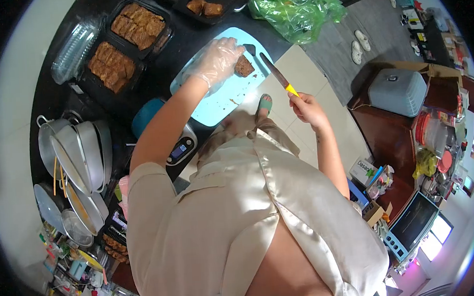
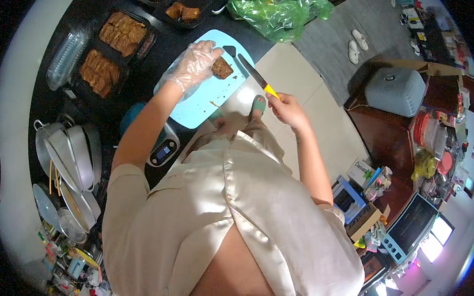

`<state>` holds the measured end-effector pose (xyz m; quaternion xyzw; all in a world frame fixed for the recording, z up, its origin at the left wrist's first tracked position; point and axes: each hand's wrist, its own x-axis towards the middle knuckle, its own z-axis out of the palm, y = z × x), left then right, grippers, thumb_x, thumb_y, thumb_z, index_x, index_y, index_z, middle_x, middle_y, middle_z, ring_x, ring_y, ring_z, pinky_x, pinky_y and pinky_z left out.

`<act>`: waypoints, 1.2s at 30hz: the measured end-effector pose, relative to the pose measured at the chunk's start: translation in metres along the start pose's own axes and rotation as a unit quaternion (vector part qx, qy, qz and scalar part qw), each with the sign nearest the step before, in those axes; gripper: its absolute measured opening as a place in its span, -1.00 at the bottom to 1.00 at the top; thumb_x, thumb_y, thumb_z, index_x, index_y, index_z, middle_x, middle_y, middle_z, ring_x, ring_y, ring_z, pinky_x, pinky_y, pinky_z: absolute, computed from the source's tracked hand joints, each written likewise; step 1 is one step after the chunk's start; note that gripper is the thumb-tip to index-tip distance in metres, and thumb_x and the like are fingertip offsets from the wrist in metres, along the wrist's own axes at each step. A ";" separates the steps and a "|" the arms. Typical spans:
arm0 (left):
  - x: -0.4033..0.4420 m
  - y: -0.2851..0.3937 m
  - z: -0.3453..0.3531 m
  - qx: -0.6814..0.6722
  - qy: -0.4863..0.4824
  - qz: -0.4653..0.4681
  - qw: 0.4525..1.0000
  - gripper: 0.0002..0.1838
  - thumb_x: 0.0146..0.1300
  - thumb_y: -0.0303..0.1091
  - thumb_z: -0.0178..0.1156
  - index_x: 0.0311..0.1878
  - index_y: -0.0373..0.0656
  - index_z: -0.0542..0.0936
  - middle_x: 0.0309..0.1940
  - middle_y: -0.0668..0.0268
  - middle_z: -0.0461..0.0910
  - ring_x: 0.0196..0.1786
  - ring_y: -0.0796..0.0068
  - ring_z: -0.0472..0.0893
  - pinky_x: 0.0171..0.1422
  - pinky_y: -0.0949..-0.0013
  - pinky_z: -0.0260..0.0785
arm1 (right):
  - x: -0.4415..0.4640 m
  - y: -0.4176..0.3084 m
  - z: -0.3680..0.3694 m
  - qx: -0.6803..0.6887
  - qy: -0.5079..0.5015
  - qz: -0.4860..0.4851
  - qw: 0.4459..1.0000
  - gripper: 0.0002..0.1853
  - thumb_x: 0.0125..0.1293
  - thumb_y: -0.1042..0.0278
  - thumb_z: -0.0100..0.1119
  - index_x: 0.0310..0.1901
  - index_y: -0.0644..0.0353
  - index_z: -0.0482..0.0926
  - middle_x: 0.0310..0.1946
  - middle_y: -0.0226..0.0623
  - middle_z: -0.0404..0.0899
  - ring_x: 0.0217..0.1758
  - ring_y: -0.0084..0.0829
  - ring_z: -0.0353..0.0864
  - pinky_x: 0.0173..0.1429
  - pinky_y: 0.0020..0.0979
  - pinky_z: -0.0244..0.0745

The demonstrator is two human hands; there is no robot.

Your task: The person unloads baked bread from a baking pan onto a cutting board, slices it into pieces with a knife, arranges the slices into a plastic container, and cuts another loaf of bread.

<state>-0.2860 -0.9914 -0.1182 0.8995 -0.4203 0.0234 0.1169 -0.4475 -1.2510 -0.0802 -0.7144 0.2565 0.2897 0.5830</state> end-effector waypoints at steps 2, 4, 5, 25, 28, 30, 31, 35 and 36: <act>0.008 -0.002 -0.008 -0.009 -0.055 -0.026 0.998 -0.57 0.01 -0.40 0.29 0.04 -0.12 0.57 -0.05 0.11 0.54 0.09 0.08 0.54 0.22 0.09 0.40 | 0.006 0.005 0.004 0.037 0.012 0.009 0.999 -0.63 0.43 -0.01 0.14 -0.40 0.11 0.51 -0.70 -0.63 0.26 -0.70 -0.75 0.10 -0.61 -0.57 -0.03; 0.008 0.001 -0.027 -0.019 -0.082 -0.067 0.994 -0.49 0.01 -0.35 0.33 0.11 -0.11 0.53 -0.05 0.11 0.52 0.09 0.06 0.52 0.24 0.10 0.38 | 0.012 0.010 0.007 0.041 0.022 0.003 0.999 -0.63 0.43 -0.02 0.13 -0.39 0.12 0.52 -0.70 -0.63 0.27 -0.70 -0.75 0.11 -0.60 -0.57 -0.02; 0.004 0.001 -0.032 -0.018 -0.084 -0.068 0.994 -0.49 0.01 -0.35 0.33 0.11 -0.11 0.53 -0.05 0.11 0.52 0.09 0.06 0.52 0.24 0.10 0.38 | 0.014 0.012 0.008 0.044 0.031 -0.003 0.999 -0.62 0.43 -0.02 0.13 -0.39 0.13 0.53 -0.70 -0.63 0.27 -0.69 -0.74 0.11 -0.60 -0.57 -0.02; -0.022 0.119 0.015 -0.027 0.256 -0.438 0.861 -0.47 -0.03 -0.21 0.46 0.03 -0.19 0.57 -0.08 0.10 0.55 0.01 0.05 0.52 0.16 0.06 0.37 | 0.051 -0.013 0.007 -0.467 0.091 -0.361 0.802 -0.68 0.49 0.12 -0.02 -0.32 0.20 0.45 -0.60 -0.01 0.59 -0.56 0.09 0.60 -0.45 0.05 0.48; -0.021 0.116 0.024 -0.067 0.300 -0.411 0.858 -0.49 -0.02 -0.24 0.44 0.03 -0.18 0.56 -0.08 0.13 0.56 0.01 0.03 0.52 0.17 0.04 0.34 | 0.052 -0.007 0.005 -0.473 0.090 -0.377 0.792 -0.69 0.47 0.14 0.01 -0.34 0.21 0.44 -0.64 -0.04 0.58 -0.61 0.03 0.59 -0.50 -0.01 0.48; -0.021 0.112 0.032 -0.089 0.301 -0.404 0.859 -0.51 -0.01 -0.27 0.44 0.02 -0.18 0.56 -0.09 0.13 0.57 0.01 0.03 0.52 0.16 0.04 0.35 | 0.057 -0.003 0.007 -0.479 0.098 -0.386 0.782 -0.69 0.45 0.16 0.05 -0.37 0.21 0.44 -0.66 -0.08 0.57 -0.65 -0.01 0.58 -0.55 -0.07 0.48; -0.021 0.110 0.036 -0.111 0.302 -0.399 0.859 -0.52 -0.01 -0.30 0.43 0.01 -0.19 0.56 -0.10 0.13 0.58 0.01 0.02 0.53 0.14 0.04 0.35 | 0.062 -0.001 0.010 -0.478 0.095 -0.383 0.784 -0.70 0.45 0.16 0.04 -0.36 0.22 0.45 -0.66 -0.07 0.57 -0.64 -0.01 0.59 -0.54 -0.05 0.48; -0.016 0.110 0.041 -0.114 0.310 -0.408 0.851 -0.55 -0.02 -0.34 0.43 -0.02 -0.19 0.57 -0.11 0.12 0.59 0.00 0.00 0.54 0.12 0.05 0.37 | 0.093 -0.018 0.040 -0.451 0.082 -0.400 0.794 -0.68 0.45 0.14 0.04 -0.33 0.24 0.47 -0.66 -0.05 0.57 -0.62 0.01 0.60 -0.51 -0.01 0.48; -0.016 0.111 0.035 -0.117 0.299 -0.410 0.854 -0.56 0.01 -0.32 0.43 -0.02 -0.20 0.57 -0.12 0.11 0.60 -0.02 0.01 0.55 0.11 0.06 0.40 | 0.103 -0.011 0.044 -0.452 0.090 -0.410 0.787 -0.67 0.45 0.12 0.02 -0.32 0.25 0.48 -0.66 -0.03 0.57 -0.61 0.03 0.60 -0.49 0.00 0.50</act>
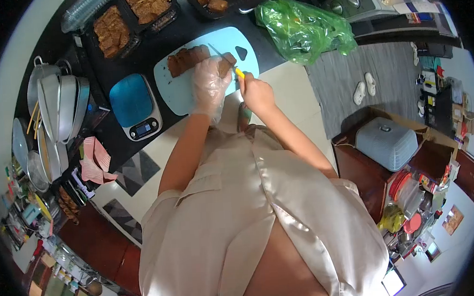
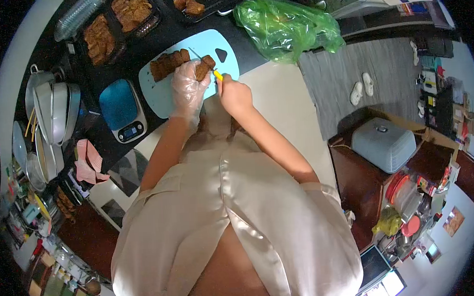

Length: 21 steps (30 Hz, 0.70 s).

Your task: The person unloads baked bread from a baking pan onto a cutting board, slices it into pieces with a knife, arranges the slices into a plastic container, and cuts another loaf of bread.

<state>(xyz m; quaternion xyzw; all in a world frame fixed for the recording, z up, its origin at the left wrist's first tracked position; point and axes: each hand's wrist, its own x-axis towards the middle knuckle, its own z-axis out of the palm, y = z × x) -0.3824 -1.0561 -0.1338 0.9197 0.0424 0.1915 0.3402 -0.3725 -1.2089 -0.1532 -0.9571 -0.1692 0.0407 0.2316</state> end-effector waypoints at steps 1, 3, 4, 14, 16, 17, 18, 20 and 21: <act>0.003 0.001 -0.005 0.005 -0.011 0.000 1.000 -0.57 0.03 -0.29 0.43 -0.03 -0.21 0.57 -0.14 0.10 0.62 -0.03 0.02 0.57 0.10 0.07 0.42 | -0.013 0.002 0.002 0.002 0.000 0.005 1.000 -0.67 0.45 0.12 0.02 -0.32 0.25 0.48 -0.66 -0.03 0.57 -0.61 0.03 0.60 -0.49 0.00 0.50; 0.008 -0.001 -0.004 -0.001 -0.010 -0.005 1.000 -0.57 0.02 -0.30 0.44 -0.03 -0.22 0.57 -0.14 0.09 0.61 -0.03 0.01 0.57 0.10 0.07 0.42 | -0.036 0.013 -0.006 -0.019 -0.041 0.046 0.998 -0.67 0.46 0.13 0.02 -0.32 0.25 0.48 -0.65 -0.02 0.57 -0.61 0.04 0.59 -0.47 -0.01 0.51; 0.005 -0.001 -0.003 -0.009 -0.015 -0.017 1.000 -0.56 0.01 -0.31 0.45 -0.04 -0.23 0.57 -0.13 0.08 0.61 -0.03 0.01 0.57 0.10 0.07 0.42 | -0.043 0.017 -0.006 -0.019 -0.043 0.048 0.998 -0.67 0.46 0.13 0.02 -0.32 0.25 0.48 -0.65 -0.02 0.57 -0.61 0.04 0.59 -0.47 -0.01 0.51; -0.010 -0.006 -0.017 -0.028 -0.023 -0.019 0.999 -0.50 0.00 -0.34 0.45 0.04 -0.20 0.55 -0.11 0.08 0.60 0.03 -0.01 0.55 0.18 0.07 0.39 | -0.047 0.000 -0.034 0.013 -0.014 0.017 1.000 -0.67 0.45 0.15 0.06 -0.38 0.23 0.44 -0.70 -0.07 0.54 -0.68 -0.03 0.56 -0.56 -0.08 0.47; -0.007 -0.005 -0.016 -0.065 0.003 0.010 0.998 -0.52 -0.01 -0.36 0.45 0.02 -0.20 0.55 -0.10 0.08 0.60 0.04 0.00 0.55 0.18 0.07 0.39 | -0.053 -0.002 -0.033 -0.004 -0.015 0.016 1.000 -0.67 0.45 0.15 0.07 -0.39 0.22 0.44 -0.71 -0.09 0.53 -0.69 -0.05 0.55 -0.58 -0.11 0.46; -0.007 -0.008 -0.016 -0.066 0.006 0.008 0.998 -0.52 -0.01 -0.36 0.45 0.02 -0.20 0.55 -0.10 0.08 0.60 0.04 0.00 0.55 0.18 0.07 0.39 | -0.056 -0.003 -0.033 -0.005 -0.016 0.013 1.000 -0.67 0.45 0.15 0.07 -0.39 0.22 0.44 -0.71 -0.09 0.53 -0.69 -0.05 0.55 -0.58 -0.11 0.46; -0.008 -0.011 -0.015 -0.051 -0.009 0.012 0.999 -0.53 -0.01 -0.37 0.44 0.01 -0.20 0.55 -0.10 0.09 0.60 0.04 0.02 0.55 0.18 0.08 0.40 | -0.058 -0.003 -0.032 -0.011 -0.032 0.032 0.999 -0.67 0.45 0.15 0.06 -0.38 0.23 0.44 -0.71 -0.08 0.53 -0.68 -0.03 0.56 -0.56 -0.09 0.47; -0.007 -0.014 -0.012 -0.038 -0.024 0.015 0.999 -0.53 -0.01 -0.38 0.44 0.00 -0.20 0.55 -0.10 0.10 0.60 0.03 0.03 0.55 0.18 0.08 0.40 | -0.054 -0.004 -0.028 -0.020 -0.047 0.051 0.997 -0.67 0.45 0.15 0.05 -0.38 0.23 0.45 -0.70 -0.07 0.54 -0.67 -0.01 0.56 -0.54 -0.07 0.47; -0.007 -0.014 -0.010 -0.040 -0.015 0.009 0.999 -0.54 -0.02 -0.38 0.44 -0.01 -0.19 0.56 -0.10 0.11 0.60 0.03 0.03 0.55 0.18 0.08 0.40 | -0.044 -0.008 -0.021 -0.017 -0.039 0.044 0.998 -0.67 0.45 0.14 0.04 -0.37 0.24 0.45 -0.70 -0.06 0.54 -0.65 0.01 0.57 -0.51 -0.05 0.49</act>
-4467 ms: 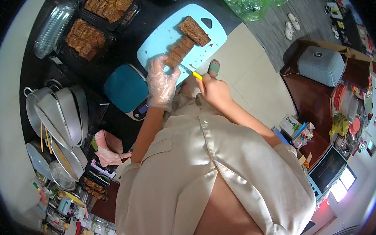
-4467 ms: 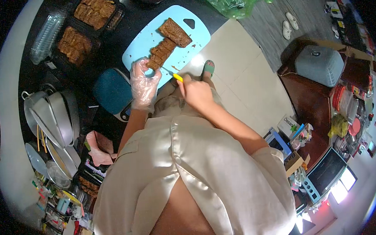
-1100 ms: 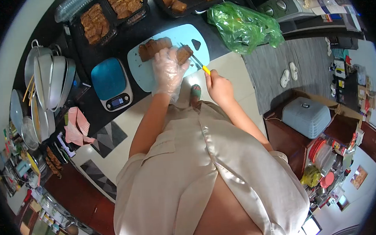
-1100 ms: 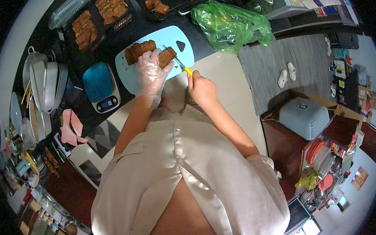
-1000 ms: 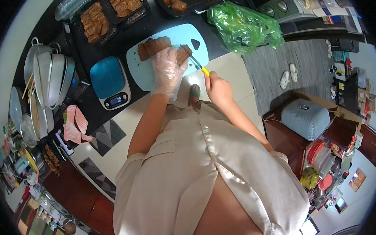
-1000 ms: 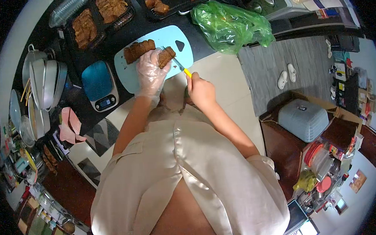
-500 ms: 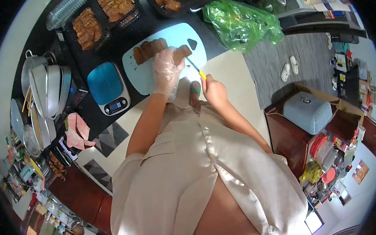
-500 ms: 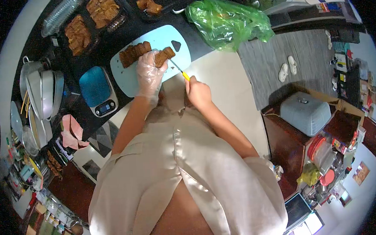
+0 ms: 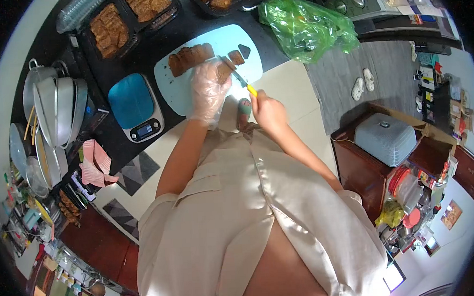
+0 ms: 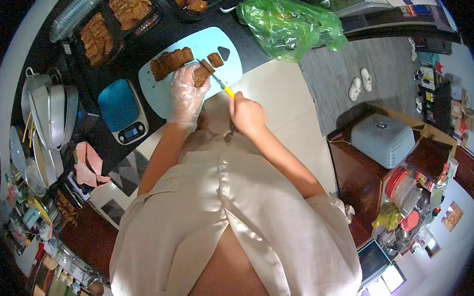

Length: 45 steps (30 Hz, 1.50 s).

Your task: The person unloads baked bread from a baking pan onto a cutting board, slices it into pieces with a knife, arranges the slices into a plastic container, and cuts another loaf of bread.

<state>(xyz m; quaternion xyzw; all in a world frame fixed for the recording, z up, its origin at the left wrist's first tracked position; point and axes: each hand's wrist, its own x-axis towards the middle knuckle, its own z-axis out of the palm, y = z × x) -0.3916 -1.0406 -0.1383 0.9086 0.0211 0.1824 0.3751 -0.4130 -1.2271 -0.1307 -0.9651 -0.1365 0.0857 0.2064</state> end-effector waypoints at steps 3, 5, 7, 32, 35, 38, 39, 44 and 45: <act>-0.003 0.004 -0.002 0.002 0.000 0.002 1.000 -0.55 -0.03 -0.39 0.44 -0.02 -0.19 0.56 -0.12 0.11 0.60 0.01 0.03 0.55 0.17 0.08 0.41 | 0.008 -0.008 0.012 0.002 0.005 0.001 1.000 -0.66 0.46 0.13 0.02 -0.35 0.26 0.46 -0.68 -0.03 0.56 -0.61 0.05 0.59 -0.45 -0.01 0.51; 0.005 0.002 -0.005 0.012 0.002 0.020 1.000 -0.55 -0.04 -0.39 0.44 -0.03 -0.19 0.56 -0.13 0.11 0.60 0.00 0.02 0.55 0.16 0.08 0.41 | 0.002 -0.001 0.016 -0.002 -0.006 0.005 1.000 -0.65 0.46 0.13 0.00 -0.33 0.27 0.48 -0.66 0.00 0.57 -0.59 0.06 0.61 -0.43 -0.02 0.53; 0.000 0.000 -0.003 0.009 -0.005 0.012 1.000 -0.54 -0.04 -0.38 0.44 -0.03 -0.18 0.56 -0.13 0.09 0.60 0.01 0.00 0.55 0.15 0.08 0.41 | -0.004 0.006 0.017 -0.006 -0.019 0.017 1.000 -0.65 0.46 0.12 0.01 -0.33 0.27 0.48 -0.66 0.00 0.56 -0.59 0.05 0.60 -0.44 -0.02 0.52; -0.018 -0.004 -0.005 -0.017 0.029 -0.025 0.999 -0.56 0.02 -0.39 0.43 0.00 -0.18 0.56 -0.07 0.12 0.62 0.02 0.04 0.57 0.15 0.11 0.42 | 0.005 -0.008 0.013 -0.008 0.024 -0.050 0.998 -0.64 0.44 0.10 0.05 -0.38 0.23 0.47 -0.70 -0.08 0.55 -0.66 -0.02 0.58 -0.54 -0.06 0.49; -0.017 -0.003 -0.010 -0.008 0.026 -0.015 1.000 -0.55 0.00 -0.36 0.44 0.00 -0.16 0.56 -0.08 0.11 0.62 0.04 0.05 0.57 0.14 0.12 0.42 | -0.009 0.001 0.010 -0.006 -0.017 -0.014 1.000 -0.66 0.44 0.13 0.04 -0.34 0.26 0.49 -0.70 -0.07 0.55 -0.64 0.01 0.59 -0.50 -0.03 0.49; -0.019 -0.004 -0.008 0.001 0.014 -0.012 1.000 -0.54 0.00 -0.36 0.45 0.01 -0.15 0.56 -0.07 0.11 0.62 0.04 0.04 0.56 0.15 0.12 0.42 | -0.004 -0.004 0.015 -0.002 -0.014 -0.026 1.000 -0.67 0.44 0.13 0.04 -0.33 0.26 0.50 -0.70 -0.07 0.56 -0.64 0.01 0.59 -0.49 -0.03 0.50; -0.018 -0.005 -0.006 -0.006 0.019 -0.013 1.000 -0.54 0.00 -0.36 0.45 0.01 -0.15 0.56 -0.07 0.11 0.61 0.04 0.03 0.56 0.16 0.12 0.42 | 0.006 -0.010 0.021 -0.011 0.002 -0.027 1.000 -0.66 0.44 0.12 0.04 -0.34 0.26 0.49 -0.68 -0.05 0.57 -0.63 0.02 0.60 -0.49 -0.04 0.51; -0.018 -0.006 -0.006 -0.002 0.025 -0.038 0.999 -0.52 0.01 -0.34 0.46 0.02 -0.17 0.54 -0.08 0.11 0.59 0.05 0.04 0.54 0.18 0.11 0.40 | -0.013 0.020 0.030 -0.008 -0.007 -0.008 1.000 -0.66 0.45 0.12 0.04 -0.34 0.24 0.49 -0.68 -0.02 0.56 -0.62 0.02 0.59 -0.48 -0.04 0.51; -0.017 -0.006 -0.006 -0.002 0.026 -0.038 0.999 -0.52 0.01 -0.34 0.46 0.02 -0.17 0.54 -0.08 0.11 0.59 0.05 0.04 0.54 0.18 0.11 0.40 | -0.015 0.024 0.029 0.001 -0.007 -0.016 1.000 -0.66 0.45 0.12 0.05 -0.35 0.24 0.49 -0.69 -0.03 0.55 -0.63 0.02 0.59 -0.49 -0.04 0.50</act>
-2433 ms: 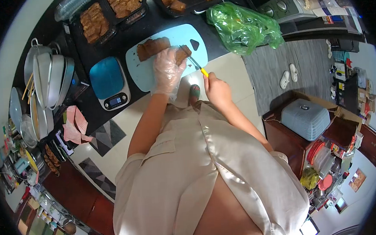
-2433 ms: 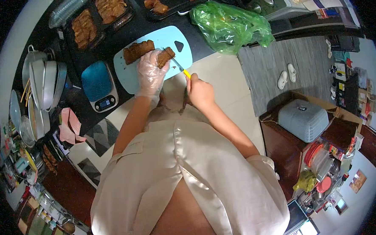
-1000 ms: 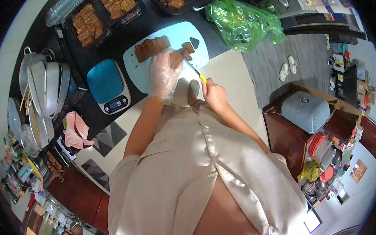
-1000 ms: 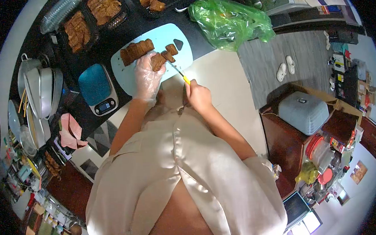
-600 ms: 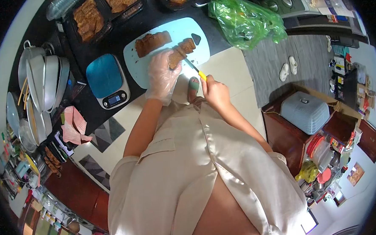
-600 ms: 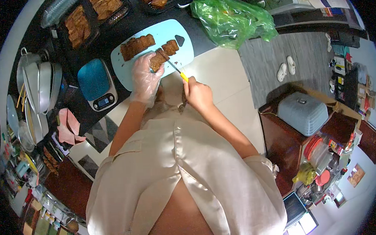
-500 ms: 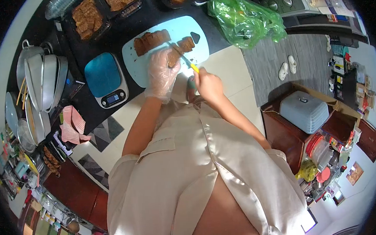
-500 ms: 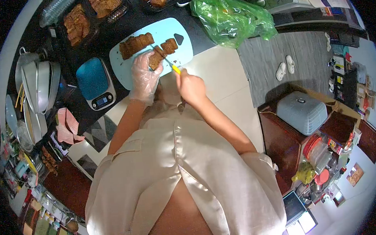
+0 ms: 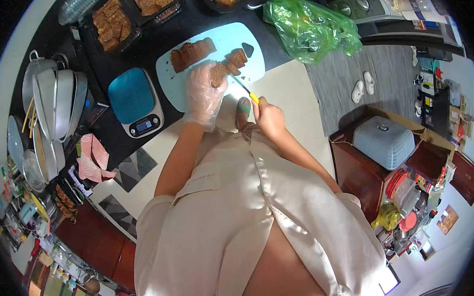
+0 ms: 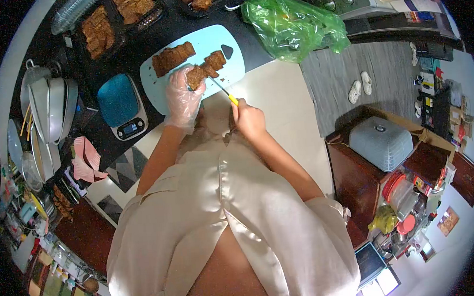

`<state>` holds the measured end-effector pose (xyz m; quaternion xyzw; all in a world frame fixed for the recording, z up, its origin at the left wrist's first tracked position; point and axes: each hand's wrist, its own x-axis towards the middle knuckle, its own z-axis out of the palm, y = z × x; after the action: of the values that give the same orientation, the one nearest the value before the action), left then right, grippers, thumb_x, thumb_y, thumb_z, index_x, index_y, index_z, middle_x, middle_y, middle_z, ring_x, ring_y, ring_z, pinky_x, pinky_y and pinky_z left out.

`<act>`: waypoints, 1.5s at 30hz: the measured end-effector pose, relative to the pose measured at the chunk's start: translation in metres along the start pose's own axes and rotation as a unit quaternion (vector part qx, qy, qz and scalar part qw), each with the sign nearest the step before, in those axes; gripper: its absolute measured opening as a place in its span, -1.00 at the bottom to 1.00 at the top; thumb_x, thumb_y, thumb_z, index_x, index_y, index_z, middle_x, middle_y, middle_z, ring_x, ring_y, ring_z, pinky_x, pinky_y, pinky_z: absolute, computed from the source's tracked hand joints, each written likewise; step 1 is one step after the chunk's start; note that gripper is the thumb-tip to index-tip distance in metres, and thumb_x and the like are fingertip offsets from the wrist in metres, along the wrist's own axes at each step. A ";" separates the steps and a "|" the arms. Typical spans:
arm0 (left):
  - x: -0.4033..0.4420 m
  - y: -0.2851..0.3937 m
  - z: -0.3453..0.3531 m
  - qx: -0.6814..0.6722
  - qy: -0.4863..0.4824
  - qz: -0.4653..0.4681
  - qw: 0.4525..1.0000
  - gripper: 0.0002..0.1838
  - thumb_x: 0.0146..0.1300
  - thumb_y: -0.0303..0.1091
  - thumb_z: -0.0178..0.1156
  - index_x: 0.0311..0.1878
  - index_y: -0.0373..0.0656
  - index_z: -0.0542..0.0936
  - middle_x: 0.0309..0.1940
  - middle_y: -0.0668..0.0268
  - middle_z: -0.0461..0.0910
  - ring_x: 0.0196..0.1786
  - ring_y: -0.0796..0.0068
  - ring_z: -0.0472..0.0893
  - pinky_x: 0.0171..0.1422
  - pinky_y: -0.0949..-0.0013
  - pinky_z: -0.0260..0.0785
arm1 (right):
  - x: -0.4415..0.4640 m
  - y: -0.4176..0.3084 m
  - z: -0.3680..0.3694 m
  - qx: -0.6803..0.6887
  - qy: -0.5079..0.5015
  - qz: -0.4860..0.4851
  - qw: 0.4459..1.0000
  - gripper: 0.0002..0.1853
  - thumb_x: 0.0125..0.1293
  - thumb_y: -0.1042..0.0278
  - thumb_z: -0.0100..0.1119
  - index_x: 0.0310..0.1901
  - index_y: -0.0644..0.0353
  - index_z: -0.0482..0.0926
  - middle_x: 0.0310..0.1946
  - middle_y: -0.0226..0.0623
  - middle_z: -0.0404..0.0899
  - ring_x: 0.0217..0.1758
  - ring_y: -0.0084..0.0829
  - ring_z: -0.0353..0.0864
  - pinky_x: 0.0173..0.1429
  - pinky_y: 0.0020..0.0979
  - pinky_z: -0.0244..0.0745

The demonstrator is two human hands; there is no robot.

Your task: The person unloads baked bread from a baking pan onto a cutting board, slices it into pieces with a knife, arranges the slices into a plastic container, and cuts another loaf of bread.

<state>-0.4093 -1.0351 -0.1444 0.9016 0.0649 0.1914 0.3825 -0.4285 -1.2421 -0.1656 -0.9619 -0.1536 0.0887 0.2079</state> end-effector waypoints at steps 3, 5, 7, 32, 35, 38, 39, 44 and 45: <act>-0.007 0.005 -0.005 -0.007 0.012 0.000 1.000 -0.47 0.02 -0.32 0.46 0.08 -0.18 0.52 -0.03 0.12 0.58 0.08 0.05 0.54 0.20 0.12 0.38 | 0.001 -0.009 -0.009 0.020 0.007 -0.009 1.000 -0.66 0.45 0.12 0.05 -0.37 0.23 0.48 -0.70 -0.05 0.54 -0.64 0.00 0.58 -0.51 -0.05 0.49; -0.011 0.009 -0.016 -0.018 -0.007 -0.013 1.000 -0.42 0.02 -0.31 0.47 0.13 -0.18 0.50 0.01 0.12 0.57 0.10 0.05 0.53 0.22 0.11 0.38 | 0.011 -0.021 -0.022 0.033 0.019 -0.021 0.999 -0.66 0.45 0.12 0.06 -0.38 0.23 0.47 -0.71 -0.07 0.54 -0.65 -0.01 0.57 -0.52 -0.06 0.49; -0.015 0.004 -0.016 -0.004 -0.002 0.003 1.000 -0.42 0.03 -0.31 0.47 0.14 -0.17 0.50 0.01 0.12 0.57 0.10 0.05 0.53 0.22 0.11 0.37 | 0.002 -0.027 -0.033 0.037 0.019 -0.032 0.999 -0.66 0.45 0.13 0.05 -0.39 0.22 0.45 -0.71 -0.08 0.53 -0.66 -0.02 0.57 -0.52 -0.07 0.49; -0.012 0.000 -0.011 -0.043 -0.003 -0.037 0.998 -0.47 0.02 -0.34 0.45 0.09 -0.18 0.51 0.00 0.13 0.55 0.13 0.09 0.51 0.27 0.14 0.34 | -0.004 -0.009 0.001 0.007 -0.008 -0.021 1.000 -0.67 0.44 0.11 0.06 -0.34 0.23 0.47 -0.66 -0.04 0.57 -0.63 0.00 0.59 -0.49 -0.06 0.50; -0.016 0.006 -0.019 -0.061 0.003 -0.051 0.997 -0.46 0.03 -0.34 0.45 0.10 -0.17 0.51 0.02 0.14 0.55 0.13 0.10 0.52 0.28 0.13 0.34 | 0.005 -0.019 -0.012 0.038 0.005 -0.035 0.999 -0.66 0.44 0.11 0.07 -0.38 0.22 0.45 -0.68 -0.07 0.56 -0.65 -0.02 0.58 -0.51 -0.07 0.51; -0.018 0.003 -0.024 -0.032 0.005 -0.006 0.999 -0.47 0.03 -0.37 0.45 0.09 -0.17 0.51 -0.01 0.12 0.54 0.07 0.03 0.52 0.21 0.12 0.36 | -0.002 -0.030 -0.027 0.035 -0.002 -0.023 0.999 -0.65 0.45 0.10 0.05 -0.38 0.22 0.44 -0.70 -0.08 0.54 -0.65 -0.03 0.58 -0.51 -0.08 0.51; -0.018 0.003 -0.024 -0.033 0.005 -0.006 0.999 -0.47 0.03 -0.37 0.45 0.09 -0.17 0.51 -0.01 0.12 0.54 0.07 0.03 0.52 0.21 0.12 0.36 | -0.005 -0.032 -0.029 0.034 -0.002 -0.023 0.999 -0.65 0.45 0.10 0.05 -0.38 0.22 0.44 -0.70 -0.08 0.54 -0.65 -0.03 0.58 -0.51 -0.08 0.51; -0.015 0.001 -0.027 -0.021 -0.025 0.008 0.999 -0.54 0.06 -0.39 0.41 0.05 -0.17 0.52 -0.05 0.14 0.55 0.08 0.05 0.52 0.21 0.11 0.35 | -0.011 -0.035 -0.024 0.020 -0.029 -0.005 0.999 -0.63 0.46 0.08 0.02 -0.35 0.24 0.46 -0.71 -0.07 0.53 -0.66 0.00 0.57 -0.52 -0.04 0.50; -0.015 -0.001 -0.026 -0.021 -0.026 0.008 0.999 -0.54 0.06 -0.39 0.41 0.05 -0.17 0.52 -0.05 0.14 0.55 0.08 0.05 0.52 0.21 0.11 0.35 | -0.008 -0.037 -0.022 0.020 -0.029 -0.005 0.999 -0.63 0.46 0.08 0.02 -0.35 0.24 0.46 -0.71 -0.07 0.53 -0.66 0.00 0.57 -0.52 -0.04 0.50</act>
<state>-0.4334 -1.0213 -0.1331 0.8983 0.0440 0.1726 0.4018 -0.4401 -1.2205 -0.1289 -0.9538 -0.1625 0.1189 0.2228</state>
